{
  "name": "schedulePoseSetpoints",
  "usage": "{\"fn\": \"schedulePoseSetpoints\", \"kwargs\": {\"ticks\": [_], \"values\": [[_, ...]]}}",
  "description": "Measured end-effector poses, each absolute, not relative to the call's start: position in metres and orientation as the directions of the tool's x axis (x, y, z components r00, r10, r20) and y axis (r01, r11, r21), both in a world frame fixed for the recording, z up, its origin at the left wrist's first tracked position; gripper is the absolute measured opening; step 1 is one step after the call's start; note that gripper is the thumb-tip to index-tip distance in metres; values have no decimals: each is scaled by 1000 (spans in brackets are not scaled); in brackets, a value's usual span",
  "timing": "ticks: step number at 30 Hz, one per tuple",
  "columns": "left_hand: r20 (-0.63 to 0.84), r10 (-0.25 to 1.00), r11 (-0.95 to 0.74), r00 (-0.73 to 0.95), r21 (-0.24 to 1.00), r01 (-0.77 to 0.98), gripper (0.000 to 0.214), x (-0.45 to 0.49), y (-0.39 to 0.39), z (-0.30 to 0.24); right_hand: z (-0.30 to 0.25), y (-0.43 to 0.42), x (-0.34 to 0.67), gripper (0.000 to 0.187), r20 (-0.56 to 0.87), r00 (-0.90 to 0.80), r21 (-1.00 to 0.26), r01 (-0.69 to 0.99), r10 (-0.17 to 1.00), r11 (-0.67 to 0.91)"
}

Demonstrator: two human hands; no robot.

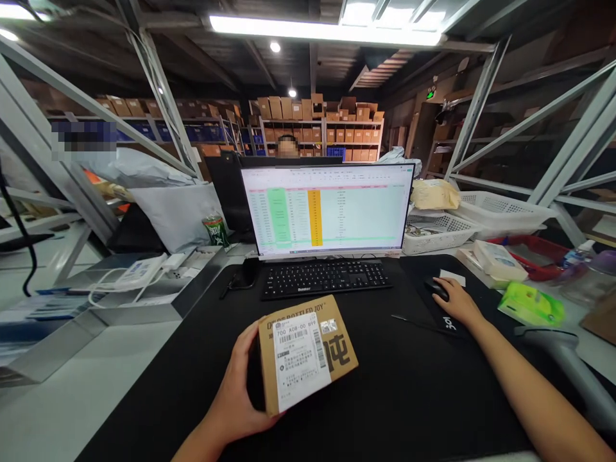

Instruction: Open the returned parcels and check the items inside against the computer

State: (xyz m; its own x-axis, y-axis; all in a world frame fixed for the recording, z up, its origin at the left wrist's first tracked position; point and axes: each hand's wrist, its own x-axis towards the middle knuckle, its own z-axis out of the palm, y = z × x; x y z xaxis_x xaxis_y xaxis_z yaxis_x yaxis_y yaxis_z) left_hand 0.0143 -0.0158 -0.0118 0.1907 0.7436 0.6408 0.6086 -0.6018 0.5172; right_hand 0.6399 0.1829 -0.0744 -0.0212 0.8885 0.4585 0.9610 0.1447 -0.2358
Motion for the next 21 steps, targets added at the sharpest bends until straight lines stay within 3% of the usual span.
{"fn": "schedulePoseSetpoints", "kwargs": {"ticks": [9,21], "values": [[607,773,-598,185,600,531,130,15,-15,-13,-62,176,639,58,429,-16,-231,965,903,127],[649,734,-653,198,597,466,130,21,-16,-8,-60,173,636,57,450,-30,-222,964,892,144]]}}
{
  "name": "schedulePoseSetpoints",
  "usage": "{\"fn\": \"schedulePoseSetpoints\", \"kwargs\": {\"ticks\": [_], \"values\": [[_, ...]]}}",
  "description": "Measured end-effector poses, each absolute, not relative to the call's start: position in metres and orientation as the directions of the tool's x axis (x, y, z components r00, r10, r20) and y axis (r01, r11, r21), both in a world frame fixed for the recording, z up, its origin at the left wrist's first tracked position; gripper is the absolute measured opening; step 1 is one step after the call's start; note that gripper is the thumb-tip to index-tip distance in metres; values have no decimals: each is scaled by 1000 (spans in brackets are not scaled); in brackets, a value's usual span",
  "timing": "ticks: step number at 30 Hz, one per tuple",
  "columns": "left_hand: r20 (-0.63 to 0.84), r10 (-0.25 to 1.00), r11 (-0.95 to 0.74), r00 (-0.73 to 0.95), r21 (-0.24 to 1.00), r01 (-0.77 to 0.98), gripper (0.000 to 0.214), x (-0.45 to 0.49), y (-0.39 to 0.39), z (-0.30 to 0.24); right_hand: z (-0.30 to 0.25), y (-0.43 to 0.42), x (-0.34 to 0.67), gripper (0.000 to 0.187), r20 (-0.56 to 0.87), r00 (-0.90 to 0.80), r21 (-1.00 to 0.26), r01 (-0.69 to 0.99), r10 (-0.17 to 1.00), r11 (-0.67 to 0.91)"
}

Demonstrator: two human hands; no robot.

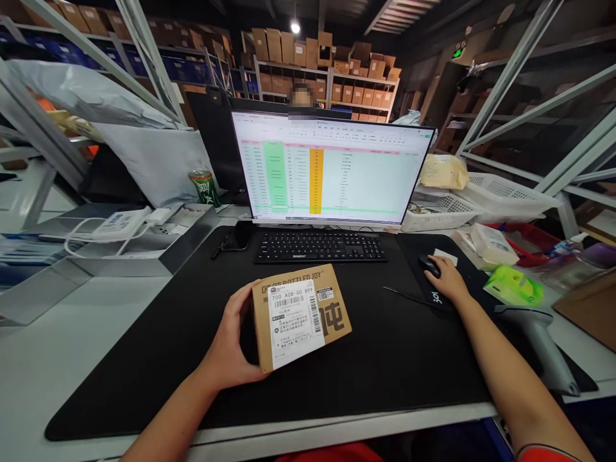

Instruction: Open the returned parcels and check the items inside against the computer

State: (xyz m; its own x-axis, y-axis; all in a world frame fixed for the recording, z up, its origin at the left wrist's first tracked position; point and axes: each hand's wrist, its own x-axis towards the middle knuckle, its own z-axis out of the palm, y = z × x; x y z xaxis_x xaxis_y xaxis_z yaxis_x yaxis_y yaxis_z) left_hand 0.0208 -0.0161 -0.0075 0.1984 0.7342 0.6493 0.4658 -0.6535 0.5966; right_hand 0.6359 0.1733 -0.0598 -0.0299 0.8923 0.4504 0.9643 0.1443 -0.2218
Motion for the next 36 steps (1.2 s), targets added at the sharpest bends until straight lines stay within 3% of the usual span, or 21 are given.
{"fn": "schedulePoseSetpoints", "kwargs": {"ticks": [10,15,24,30,36], "values": [[649,736,-653,193,606,454,130,18,-13,-10,-54,170,630,57,463,-13,-245,959,886,142],[657,732,-636,183,562,529,128,21,-11,-12,-59,171,635,56,462,-39,-236,957,886,165],[557,792,-563,250,507,653,139,63,-21,36,-70,183,650,59,484,-75,-206,959,872,197],[543,708,-695,451,421,583,143,90,-24,60,-64,178,642,56,469,-50,-225,959,882,174],[629,618,-771,471,370,518,132,108,-16,49,-56,173,632,51,462,-10,-258,955,887,145]]}}
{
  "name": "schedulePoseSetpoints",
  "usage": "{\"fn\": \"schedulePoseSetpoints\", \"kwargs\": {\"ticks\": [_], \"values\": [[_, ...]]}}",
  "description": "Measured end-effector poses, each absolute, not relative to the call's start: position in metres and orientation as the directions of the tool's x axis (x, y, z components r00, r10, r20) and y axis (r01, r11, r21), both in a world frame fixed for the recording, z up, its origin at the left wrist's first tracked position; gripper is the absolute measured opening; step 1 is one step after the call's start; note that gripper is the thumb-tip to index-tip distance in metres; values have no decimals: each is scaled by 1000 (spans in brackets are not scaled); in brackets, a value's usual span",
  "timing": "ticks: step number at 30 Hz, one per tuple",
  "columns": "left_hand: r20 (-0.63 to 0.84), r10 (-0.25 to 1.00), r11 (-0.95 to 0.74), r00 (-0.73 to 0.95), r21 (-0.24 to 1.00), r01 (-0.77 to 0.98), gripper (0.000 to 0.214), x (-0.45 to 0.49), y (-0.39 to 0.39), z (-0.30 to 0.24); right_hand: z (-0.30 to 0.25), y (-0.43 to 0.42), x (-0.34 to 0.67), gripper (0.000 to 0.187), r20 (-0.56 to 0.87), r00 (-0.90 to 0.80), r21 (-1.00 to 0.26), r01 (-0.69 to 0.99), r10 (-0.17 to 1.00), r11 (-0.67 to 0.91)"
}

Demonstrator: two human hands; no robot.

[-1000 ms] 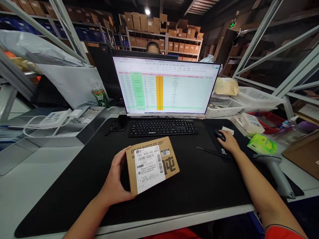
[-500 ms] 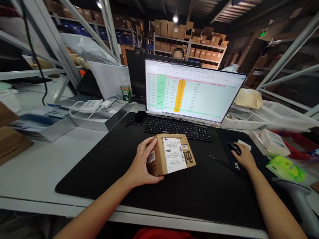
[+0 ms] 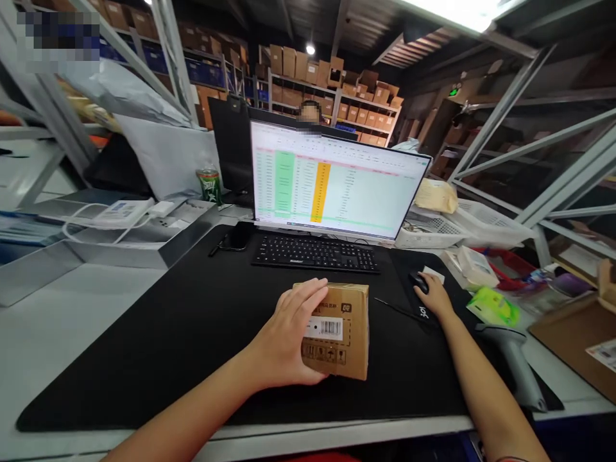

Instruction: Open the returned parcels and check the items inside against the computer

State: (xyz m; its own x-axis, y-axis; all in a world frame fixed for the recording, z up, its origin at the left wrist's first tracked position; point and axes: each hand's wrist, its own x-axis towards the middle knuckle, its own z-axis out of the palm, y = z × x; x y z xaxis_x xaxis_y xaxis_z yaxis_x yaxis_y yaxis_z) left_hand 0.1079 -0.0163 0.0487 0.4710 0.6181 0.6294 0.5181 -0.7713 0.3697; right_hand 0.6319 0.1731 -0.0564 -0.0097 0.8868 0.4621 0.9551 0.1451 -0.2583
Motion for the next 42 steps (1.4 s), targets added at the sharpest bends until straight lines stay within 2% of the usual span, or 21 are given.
{"fn": "schedulePoseSetpoints", "kwargs": {"ticks": [5,13,24,42], "values": [[660,611,-772,437,376,512,132,106,-15,40,-57,173,632,53,444,-17,-253,957,896,143],[688,565,-798,456,313,516,129,103,-18,38,-62,175,635,55,447,-28,-254,954,894,157],[708,579,-765,404,300,570,129,95,-20,34,-62,174,632,53,442,0,-258,958,897,127],[765,430,-763,479,24,647,116,87,-20,30,-78,185,641,53,466,-19,-247,957,884,150]]}}
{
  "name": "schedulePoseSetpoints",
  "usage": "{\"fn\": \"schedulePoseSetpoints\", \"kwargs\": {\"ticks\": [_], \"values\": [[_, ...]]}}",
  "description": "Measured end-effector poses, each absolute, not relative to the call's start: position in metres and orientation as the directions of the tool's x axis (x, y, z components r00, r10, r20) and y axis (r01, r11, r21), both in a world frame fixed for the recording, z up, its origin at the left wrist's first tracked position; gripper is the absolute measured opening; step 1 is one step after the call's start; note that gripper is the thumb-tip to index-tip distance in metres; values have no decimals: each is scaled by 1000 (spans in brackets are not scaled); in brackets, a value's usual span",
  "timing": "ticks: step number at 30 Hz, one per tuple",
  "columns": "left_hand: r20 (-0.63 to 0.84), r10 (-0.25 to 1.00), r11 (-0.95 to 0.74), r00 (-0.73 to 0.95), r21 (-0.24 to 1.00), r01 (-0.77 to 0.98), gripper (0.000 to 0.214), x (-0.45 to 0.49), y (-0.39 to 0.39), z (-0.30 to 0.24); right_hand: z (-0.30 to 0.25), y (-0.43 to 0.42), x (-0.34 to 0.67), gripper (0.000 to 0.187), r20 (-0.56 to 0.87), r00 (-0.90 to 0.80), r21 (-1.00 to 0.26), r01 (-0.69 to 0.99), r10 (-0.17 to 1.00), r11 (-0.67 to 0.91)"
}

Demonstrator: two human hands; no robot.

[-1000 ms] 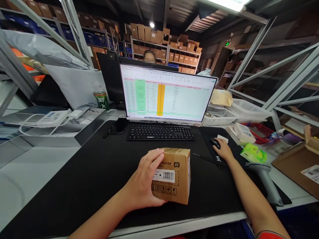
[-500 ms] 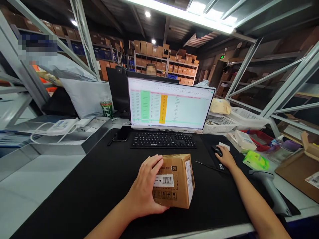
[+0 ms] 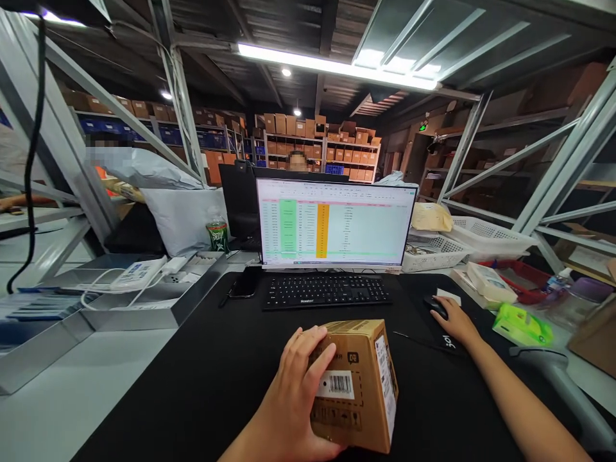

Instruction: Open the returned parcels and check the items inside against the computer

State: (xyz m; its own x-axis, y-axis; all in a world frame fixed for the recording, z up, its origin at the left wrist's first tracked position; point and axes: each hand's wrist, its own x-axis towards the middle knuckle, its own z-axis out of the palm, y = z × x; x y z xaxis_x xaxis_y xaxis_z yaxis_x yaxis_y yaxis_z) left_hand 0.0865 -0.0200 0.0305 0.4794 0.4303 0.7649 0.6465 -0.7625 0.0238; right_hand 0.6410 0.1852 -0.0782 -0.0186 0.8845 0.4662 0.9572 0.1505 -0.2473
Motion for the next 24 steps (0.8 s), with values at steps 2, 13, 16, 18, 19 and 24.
{"fn": "schedulePoseSetpoints", "kwargs": {"ticks": [2,13,16,18,19,24], "values": [[765,427,-758,482,13,652,114,87,-21,32,-77,184,640,54,459,-18,-249,957,888,148],[757,439,-685,484,-66,725,120,79,-12,27,-72,180,631,50,475,8,-253,959,880,128],[747,495,-667,444,-1,745,117,77,-9,21,-70,179,630,50,472,9,-271,953,881,135],[748,525,-664,405,62,745,112,77,-8,16,-69,180,629,50,470,10,-276,952,883,136],[750,534,-664,390,88,742,109,76,-7,13,-68,180,629,50,468,8,-277,951,884,138],[743,568,-655,353,149,740,105,74,-3,9,-69,182,628,52,469,6,-282,949,883,143]]}}
